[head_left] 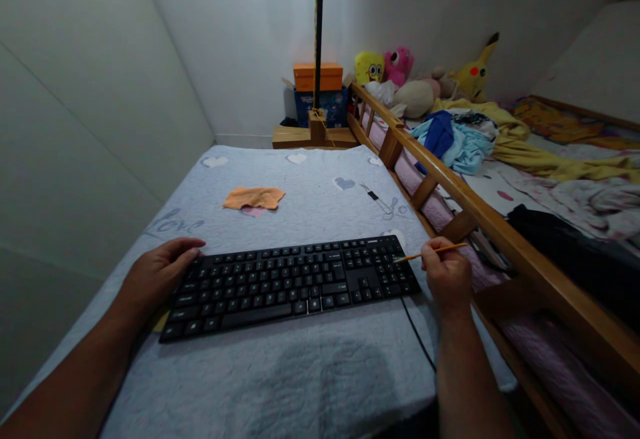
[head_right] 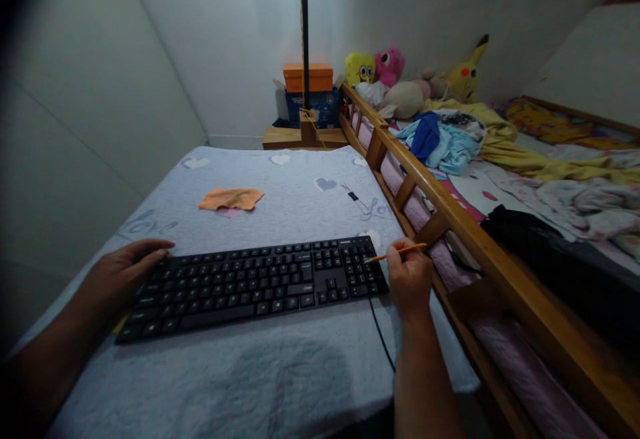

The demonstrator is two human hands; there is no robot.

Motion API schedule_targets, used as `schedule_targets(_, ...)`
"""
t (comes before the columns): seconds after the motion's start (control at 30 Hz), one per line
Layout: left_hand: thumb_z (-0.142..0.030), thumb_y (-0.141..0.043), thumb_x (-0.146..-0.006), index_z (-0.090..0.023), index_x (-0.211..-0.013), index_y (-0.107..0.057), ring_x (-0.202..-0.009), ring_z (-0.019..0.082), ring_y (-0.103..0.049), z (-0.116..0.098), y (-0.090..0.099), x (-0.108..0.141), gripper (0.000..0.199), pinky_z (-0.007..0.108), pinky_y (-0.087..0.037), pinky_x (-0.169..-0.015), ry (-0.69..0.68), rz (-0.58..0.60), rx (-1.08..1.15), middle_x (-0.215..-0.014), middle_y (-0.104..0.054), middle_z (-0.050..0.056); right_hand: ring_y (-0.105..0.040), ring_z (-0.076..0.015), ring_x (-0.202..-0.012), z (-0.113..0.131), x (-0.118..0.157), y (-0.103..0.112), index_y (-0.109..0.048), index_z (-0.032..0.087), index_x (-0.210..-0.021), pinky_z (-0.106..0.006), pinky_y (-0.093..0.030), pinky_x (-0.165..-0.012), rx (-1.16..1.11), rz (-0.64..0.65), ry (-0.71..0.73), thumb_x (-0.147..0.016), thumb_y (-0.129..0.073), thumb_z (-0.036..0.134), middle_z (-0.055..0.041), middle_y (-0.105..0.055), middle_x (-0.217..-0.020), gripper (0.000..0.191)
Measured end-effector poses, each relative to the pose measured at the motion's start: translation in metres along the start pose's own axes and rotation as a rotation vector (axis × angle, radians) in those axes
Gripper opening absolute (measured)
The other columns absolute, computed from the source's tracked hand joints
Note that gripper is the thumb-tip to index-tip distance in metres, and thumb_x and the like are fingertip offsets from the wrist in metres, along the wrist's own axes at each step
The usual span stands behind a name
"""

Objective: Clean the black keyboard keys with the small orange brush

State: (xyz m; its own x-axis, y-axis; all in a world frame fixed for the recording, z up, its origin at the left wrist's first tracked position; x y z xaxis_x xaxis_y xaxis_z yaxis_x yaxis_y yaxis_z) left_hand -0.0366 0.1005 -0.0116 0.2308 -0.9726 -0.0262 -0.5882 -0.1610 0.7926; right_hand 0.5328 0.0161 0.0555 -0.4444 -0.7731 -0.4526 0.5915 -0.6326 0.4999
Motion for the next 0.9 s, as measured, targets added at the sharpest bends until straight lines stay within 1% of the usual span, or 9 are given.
schedule_targets(0.1, -0.055, -0.058, -0.080, -0.019, -0.111, -0.076, -0.087, 0.026, -0.072, 0.006, -0.005, -0.001, 0.051, 0.031, -0.051, -0.071, 0.044, 0.051, 0.064, -0.100, -0.079, 0.007, -0.050, -0.0161, -0.055, -0.002, 0.003, 0.004, -0.058, 0.023, -0.068, -0.031, -0.039, -0.061, -0.100, -0.045, -0.031, -0.086, -0.059, 0.036, 0.0045, -0.051, -0.055, 0.022)
schedule_targets(0.2, -0.055, -0.058, -0.080, -0.019, -0.111, -0.075, -0.089, 0.026, -0.071, 0.009, -0.005, -0.002, 0.051, 0.031, -0.051, -0.072, 0.061, 0.050, 0.088, -0.103, -0.079, 0.008, -0.047, -0.0143, -0.051, -0.004, 0.006, -0.001, -0.058, 0.023, -0.070, -0.029, -0.037, -0.055, -0.284, -0.016, -0.088, -0.087, -0.061, 0.035, 0.0052, -0.051, -0.054, 0.021)
schedule_targets(0.33, -0.056, -0.058, -0.080, -0.020, -0.112, -0.075, -0.086, 0.026, -0.071, 0.010, -0.006, -0.001, 0.052, 0.032, -0.051, -0.072, 0.085, 0.060, 0.094, -0.100, -0.078, 0.007, -0.047, -0.0131, -0.049, 0.001, 0.010, -0.025, -0.060, 0.023, -0.073, -0.026, -0.036, -0.050, -0.442, 0.188, -0.147, -0.087, -0.063, 0.038, 0.0044, -0.054, -0.053, 0.021)
schedule_targets(0.43, -0.055, -0.058, -0.079, -0.021, -0.110, -0.076, -0.090, 0.027, -0.071, 0.007, -0.004, -0.001, 0.049, 0.033, -0.050, -0.076, 0.068, 0.043, 0.073, -0.102, -0.078, 0.007, -0.049, -0.0132, -0.048, 0.008, 0.013, -0.039, -0.060, 0.023, -0.073, -0.026, -0.036, -0.049, -0.421, 0.314, -0.155, -0.087, -0.063, 0.040, 0.0037, -0.056, -0.052, 0.023)
schedule_targets(0.53, -0.055, -0.058, -0.079, -0.021, -0.109, -0.076, -0.091, 0.028, -0.071, 0.006, -0.004, -0.001, 0.049, 0.033, -0.050, -0.076, 0.059, 0.046, 0.068, -0.102, -0.078, 0.007, -0.051, -0.0137, -0.049, 0.012, 0.013, -0.043, -0.060, 0.023, -0.072, -0.027, -0.038, -0.051, -0.324, 0.355, -0.120, -0.087, -0.062, 0.041, 0.0034, -0.057, -0.054, 0.024)
schedule_targets(0.63, -0.056, -0.059, -0.079, -0.021, -0.109, -0.076, -0.089, 0.027, -0.071, 0.009, -0.004, -0.001, 0.049, 0.032, -0.050, -0.073, 0.061, 0.039, 0.073, -0.104, -0.078, 0.007, -0.052, -0.0148, -0.051, 0.009, 0.009, -0.035, -0.060, 0.023, -0.071, -0.028, -0.039, -0.054, -0.202, 0.290, -0.071, -0.086, -0.060, 0.041, 0.0038, -0.056, -0.054, 0.024)
schedule_targets(0.77, -0.055, -0.058, -0.081, -0.020, -0.111, -0.075, -0.089, 0.026, -0.071, 0.012, -0.005, -0.001, 0.050, 0.031, -0.050, -0.071, 0.070, 0.050, 0.078, -0.105, -0.078, 0.007, -0.053, -0.0167, -0.055, 0.001, 0.001, -0.007, -0.059, 0.023, -0.067, -0.031, -0.041, -0.059, -0.038, 0.047, -0.005, -0.083, -0.059, 0.038, 0.0034, -0.054, -0.054, 0.022)
schedule_targets(0.83, -0.055, -0.058, -0.081, -0.019, -0.112, -0.075, -0.089, 0.026, -0.071, 0.011, -0.005, -0.001, 0.050, 0.031, -0.050, -0.070, 0.065, 0.060, 0.086, -0.106, -0.078, 0.008, -0.052, -0.0167, -0.055, -0.001, 0.000, 0.005, -0.059, 0.023, -0.066, -0.031, -0.041, -0.061, -0.029, -0.054, -0.005, -0.083, -0.059, 0.036, 0.0034, -0.054, -0.054, 0.021)
schedule_targets(0.9, -0.053, -0.059, -0.081, -0.019, -0.112, -0.075, -0.089, 0.027, -0.071, 0.008, -0.005, -0.001, 0.049, 0.031, -0.051, -0.071, 0.051, 0.062, 0.080, -0.105, -0.078, 0.008, -0.050, -0.0156, -0.053, -0.003, 0.000, 0.011, -0.058, 0.023, -0.067, -0.030, -0.040, -0.057, -0.102, -0.111, -0.041, -0.084, -0.060, 0.035, 0.0044, -0.052, -0.053, 0.021)
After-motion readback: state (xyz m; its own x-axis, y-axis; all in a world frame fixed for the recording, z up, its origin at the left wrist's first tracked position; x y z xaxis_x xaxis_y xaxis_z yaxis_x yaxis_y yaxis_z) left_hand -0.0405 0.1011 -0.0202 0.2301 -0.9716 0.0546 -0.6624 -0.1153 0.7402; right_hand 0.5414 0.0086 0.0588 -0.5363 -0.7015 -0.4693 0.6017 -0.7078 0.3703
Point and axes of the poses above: each hand's wrist, its own x-axis away from the middle knuckle, its own y-axis out of the back of the hand, z = x × y, the point moved 9 cm from there along -x, towards the middle knuckle
